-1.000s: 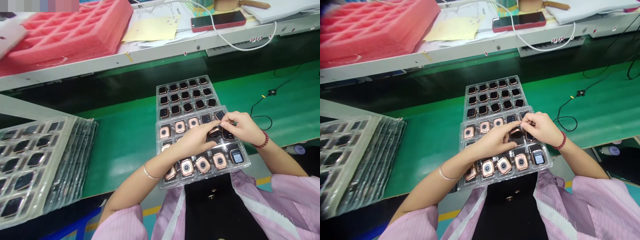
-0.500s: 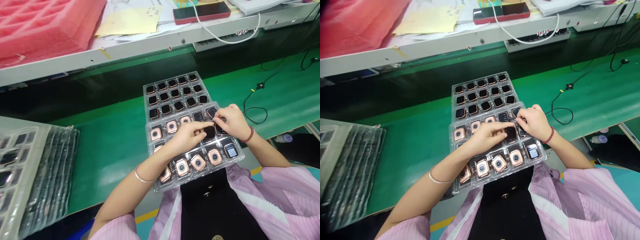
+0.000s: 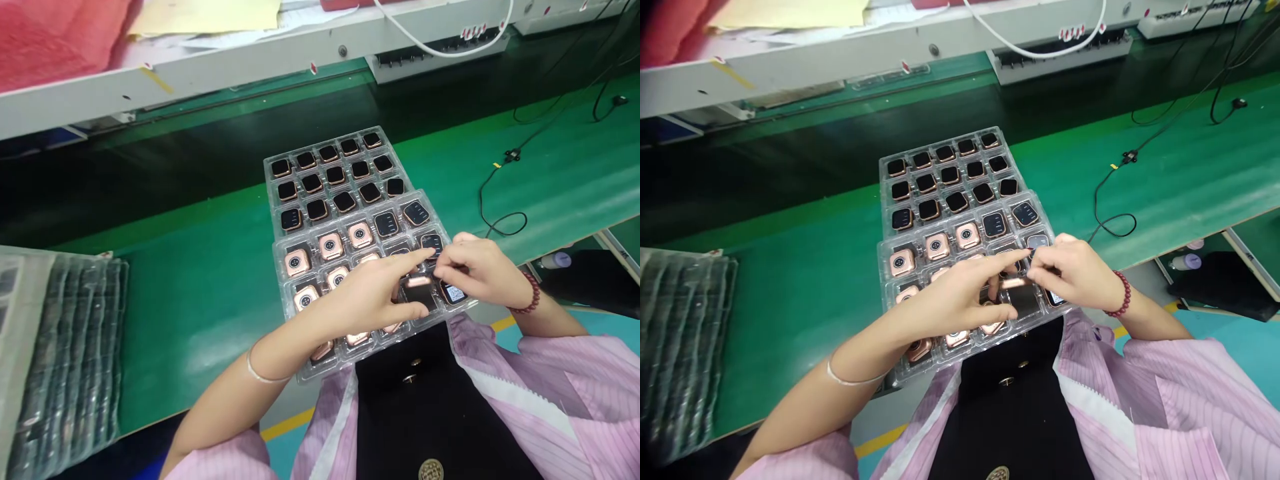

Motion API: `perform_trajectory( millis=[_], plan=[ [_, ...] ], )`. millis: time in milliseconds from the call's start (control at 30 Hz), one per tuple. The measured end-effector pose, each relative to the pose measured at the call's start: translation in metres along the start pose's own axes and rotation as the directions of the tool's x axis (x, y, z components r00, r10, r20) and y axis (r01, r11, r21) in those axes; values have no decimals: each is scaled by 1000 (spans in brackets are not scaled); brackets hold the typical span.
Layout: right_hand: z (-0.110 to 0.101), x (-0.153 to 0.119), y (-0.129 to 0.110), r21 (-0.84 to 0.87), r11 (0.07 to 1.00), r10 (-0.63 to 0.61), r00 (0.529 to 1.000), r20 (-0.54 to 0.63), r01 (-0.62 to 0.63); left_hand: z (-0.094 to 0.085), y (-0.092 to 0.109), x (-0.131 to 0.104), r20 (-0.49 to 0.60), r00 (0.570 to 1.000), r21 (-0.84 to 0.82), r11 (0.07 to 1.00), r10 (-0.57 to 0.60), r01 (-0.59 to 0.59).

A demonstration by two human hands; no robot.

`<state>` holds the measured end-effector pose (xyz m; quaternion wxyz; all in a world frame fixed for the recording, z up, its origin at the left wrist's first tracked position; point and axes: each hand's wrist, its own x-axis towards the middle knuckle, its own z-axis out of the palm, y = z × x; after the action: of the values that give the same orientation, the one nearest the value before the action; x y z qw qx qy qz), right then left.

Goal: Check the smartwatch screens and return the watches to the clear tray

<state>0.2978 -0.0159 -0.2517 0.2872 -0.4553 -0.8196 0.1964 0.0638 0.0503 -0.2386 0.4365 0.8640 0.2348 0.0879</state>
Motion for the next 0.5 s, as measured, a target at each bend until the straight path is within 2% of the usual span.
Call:
perform_trajectory(
  millis=[100,167,267,367,500],
  plan=[
    [6,4,9,-72,996,45,994,-101,-53,8,-3,2,-64,994,-88,993,-84,79],
    [10,3,13,-98,993,54,993,-104,-65,12,-9,6,-114,982,-202,972,-149,124],
    [12,1,17,-104,992,59,993,-100,-69,13,-15,11,-112,973,-361,921,-201,148],
    [11,0,19,-88,994,59,993,-99,-68,12,-18,12,-97,977,-421,897,-189,131],
    [10,-1,20,-97,993,50,994,-99,-60,12,-19,11,-120,988,-354,934,-101,53]
  ],
)
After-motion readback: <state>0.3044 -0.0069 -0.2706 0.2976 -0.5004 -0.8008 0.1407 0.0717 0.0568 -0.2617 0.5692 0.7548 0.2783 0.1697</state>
